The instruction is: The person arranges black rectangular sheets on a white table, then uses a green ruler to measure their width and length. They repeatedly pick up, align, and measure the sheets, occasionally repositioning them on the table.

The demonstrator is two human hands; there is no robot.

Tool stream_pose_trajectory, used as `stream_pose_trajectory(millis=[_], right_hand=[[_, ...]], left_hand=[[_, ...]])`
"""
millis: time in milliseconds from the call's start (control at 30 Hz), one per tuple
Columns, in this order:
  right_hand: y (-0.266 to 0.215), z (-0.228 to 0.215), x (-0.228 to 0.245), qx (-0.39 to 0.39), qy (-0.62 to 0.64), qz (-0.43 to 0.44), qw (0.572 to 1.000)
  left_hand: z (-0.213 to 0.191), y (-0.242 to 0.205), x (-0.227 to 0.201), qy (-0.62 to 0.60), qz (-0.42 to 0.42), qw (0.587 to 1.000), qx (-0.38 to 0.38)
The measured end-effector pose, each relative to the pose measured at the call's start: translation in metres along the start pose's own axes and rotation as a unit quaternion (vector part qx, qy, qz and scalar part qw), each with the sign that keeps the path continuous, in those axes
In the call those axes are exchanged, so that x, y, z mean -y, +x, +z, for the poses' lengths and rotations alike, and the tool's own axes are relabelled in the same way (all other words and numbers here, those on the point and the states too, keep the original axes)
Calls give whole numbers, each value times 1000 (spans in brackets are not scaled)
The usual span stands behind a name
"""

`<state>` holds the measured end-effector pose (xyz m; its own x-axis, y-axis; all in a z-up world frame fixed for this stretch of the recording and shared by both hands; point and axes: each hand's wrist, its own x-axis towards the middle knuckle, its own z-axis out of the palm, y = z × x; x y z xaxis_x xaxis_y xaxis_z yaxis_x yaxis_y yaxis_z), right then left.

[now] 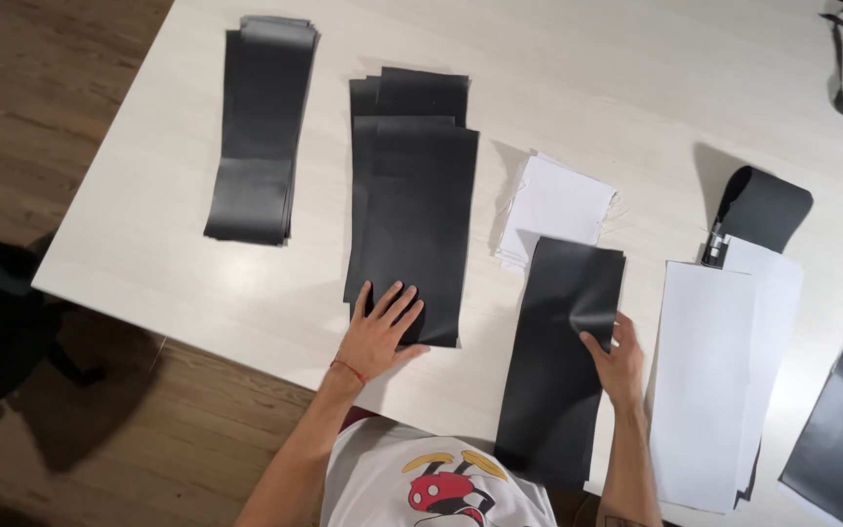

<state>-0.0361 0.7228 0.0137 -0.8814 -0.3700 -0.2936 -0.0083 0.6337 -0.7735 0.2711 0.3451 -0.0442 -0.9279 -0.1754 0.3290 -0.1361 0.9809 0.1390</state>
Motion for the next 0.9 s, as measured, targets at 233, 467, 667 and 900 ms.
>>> stream_pose_trajectory(millis=[233,467,667,900], right_hand=[[22,-13,41,-94,-216,-58,970],[21,79,94,156,195,-38,968],[0,148,137,264,262,73,925],[10,196,95,222,184,-20,957]], left_hand=[[17,1,-21,33,40,992,-114],[-18,45,-63,-162,-214,952,-149],[-10,42,-70,-171,-141,962,-157],[-8,1,-30,-145,-37,984,-94]])
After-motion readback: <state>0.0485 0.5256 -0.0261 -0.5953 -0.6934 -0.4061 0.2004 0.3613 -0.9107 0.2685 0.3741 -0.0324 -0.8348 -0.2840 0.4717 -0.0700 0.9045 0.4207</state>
